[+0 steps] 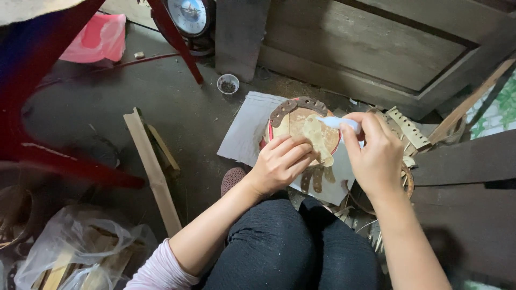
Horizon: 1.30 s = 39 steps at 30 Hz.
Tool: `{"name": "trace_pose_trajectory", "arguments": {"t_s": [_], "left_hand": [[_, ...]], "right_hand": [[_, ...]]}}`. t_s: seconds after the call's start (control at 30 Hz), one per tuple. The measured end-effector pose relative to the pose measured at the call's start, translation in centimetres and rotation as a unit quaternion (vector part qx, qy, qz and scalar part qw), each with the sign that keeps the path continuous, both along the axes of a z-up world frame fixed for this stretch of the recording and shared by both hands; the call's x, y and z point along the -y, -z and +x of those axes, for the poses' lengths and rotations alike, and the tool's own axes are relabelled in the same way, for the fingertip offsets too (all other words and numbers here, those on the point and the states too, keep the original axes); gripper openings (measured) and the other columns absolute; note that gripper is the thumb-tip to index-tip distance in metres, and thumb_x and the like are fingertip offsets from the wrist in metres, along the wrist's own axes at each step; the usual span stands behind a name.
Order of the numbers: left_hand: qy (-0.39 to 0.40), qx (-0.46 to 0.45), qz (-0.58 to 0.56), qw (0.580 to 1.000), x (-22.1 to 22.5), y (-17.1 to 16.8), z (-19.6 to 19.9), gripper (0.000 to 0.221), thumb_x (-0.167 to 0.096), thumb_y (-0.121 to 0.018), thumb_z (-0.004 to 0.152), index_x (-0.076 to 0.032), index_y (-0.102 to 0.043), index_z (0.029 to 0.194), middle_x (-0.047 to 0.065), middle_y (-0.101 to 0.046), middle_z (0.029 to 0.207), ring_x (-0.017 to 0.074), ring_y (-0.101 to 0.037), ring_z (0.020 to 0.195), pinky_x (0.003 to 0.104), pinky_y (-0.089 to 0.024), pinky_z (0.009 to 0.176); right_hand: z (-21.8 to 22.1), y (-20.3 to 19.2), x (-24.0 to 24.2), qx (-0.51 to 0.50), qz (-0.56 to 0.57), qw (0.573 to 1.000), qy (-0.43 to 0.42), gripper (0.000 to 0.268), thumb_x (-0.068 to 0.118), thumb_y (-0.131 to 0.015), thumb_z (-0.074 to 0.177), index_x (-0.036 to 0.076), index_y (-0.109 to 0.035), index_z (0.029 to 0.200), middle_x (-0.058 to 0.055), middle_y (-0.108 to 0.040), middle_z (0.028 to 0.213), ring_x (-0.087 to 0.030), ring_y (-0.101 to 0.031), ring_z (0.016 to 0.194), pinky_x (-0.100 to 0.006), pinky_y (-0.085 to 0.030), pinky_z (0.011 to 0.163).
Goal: Applying glue to small wooden pieces and attaching them to the rim of a small drum.
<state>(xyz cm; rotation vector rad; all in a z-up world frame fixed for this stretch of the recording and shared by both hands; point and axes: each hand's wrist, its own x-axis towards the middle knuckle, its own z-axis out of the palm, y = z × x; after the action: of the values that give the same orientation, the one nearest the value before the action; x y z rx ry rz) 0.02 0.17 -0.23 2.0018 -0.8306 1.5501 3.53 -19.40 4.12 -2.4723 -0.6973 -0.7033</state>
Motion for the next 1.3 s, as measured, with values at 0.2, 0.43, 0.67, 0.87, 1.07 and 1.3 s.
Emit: {"name": "trace_pose_trajectory", "arguments": {"t_s": [0.2,0.43,0.67,0.87,1.07,1.3], "left_hand": [[-0.001,0.006,-0.001,1.000,0.0,-0.3,-0.1,0.020,-0.002,-0.064,0.100,-0.006,-0.066,0.081,0.009,-0.064,0.086,0.0257,-0.069,0.082,0.035,-0.057,0.076],[-0.001,0.002,0.004,1.000,0.0,-0.1,-0.2,0.018,-0.003,-0.064,0.100,-0.006,-0.068,0.083,0.009,-0.064,0.086,0.0252,-0.069,0.082,0.035,-0.057,0.077],[0.012,-0.018,-0.001,1.000,-0.3,1.9,0.0,0.017,-0.005,-0.063,0.102,-0.005,-0.069,0.085,0.009,-0.065,0.088,0.0259,-0.070,0.085,0.035,-0.057,0.077],[-0.030,-0.310,-0.242,0.919,-2.1,2.6,0.9,0.015,-0.005,-0.080,0.085,-0.017,-0.075,0.092,-0.002,-0.072,0.082,0.0210,-0.073,0.074,0.035,-0.057,0.072],[0.135,-0.607,-0.598,0.506,-5.5,9.2,3.7,0.033,-0.012,-0.085,0.084,0.005,-0.072,0.109,0.010,-0.077,0.086,0.0124,-0.074,0.076,0.022,-0.059,0.072],[0.134,-0.676,-0.573,0.444,-6.2,12.6,4.4,0.030,-0.008,-0.087,0.080,0.007,-0.073,0.102,0.012,-0.075,0.082,0.0134,-0.074,0.072,0.025,-0.063,0.076]], "right_hand": [[-0.6,-0.3,0.1,0.001,-0.018,1.000,-0.003,0.009,0.019,-0.074,0.104,0.011,-0.071,0.109,-0.006,-0.062,0.079,-0.025,-0.066,0.072,-0.036,-0.056,0.067],[-0.7,-0.4,-0.1,-0.023,0.002,1.000,-0.002,0.010,0.017,-0.075,0.103,0.009,-0.072,0.109,-0.008,-0.064,0.080,-0.026,-0.067,0.072,-0.040,-0.057,0.067],[-0.5,2.1,0.9,-0.081,0.077,0.993,0.035,0.013,0.018,-0.078,0.101,0.016,-0.073,0.113,-0.004,-0.070,0.082,-0.021,-0.069,0.077,-0.037,-0.056,0.072],[0.9,7.0,2.2,-0.222,0.415,0.882,0.026,0.011,0.005,-0.059,0.110,0.000,-0.059,0.120,-0.007,-0.065,0.090,-0.011,-0.064,0.082,-0.027,-0.059,0.082],[0.2,10.7,2.8,-0.290,0.510,0.808,0.053,0.013,0.009,-0.062,0.108,0.003,-0.059,0.120,-0.006,-0.065,0.094,-0.012,-0.067,0.080,-0.025,-0.060,0.079],[-0.3,11.1,2.6,-0.306,0.528,0.789,0.068,0.013,0.010,-0.063,0.107,0.005,-0.060,0.119,-0.004,-0.064,0.093,-0.011,-0.067,0.079,-0.024,-0.060,0.078]]}}
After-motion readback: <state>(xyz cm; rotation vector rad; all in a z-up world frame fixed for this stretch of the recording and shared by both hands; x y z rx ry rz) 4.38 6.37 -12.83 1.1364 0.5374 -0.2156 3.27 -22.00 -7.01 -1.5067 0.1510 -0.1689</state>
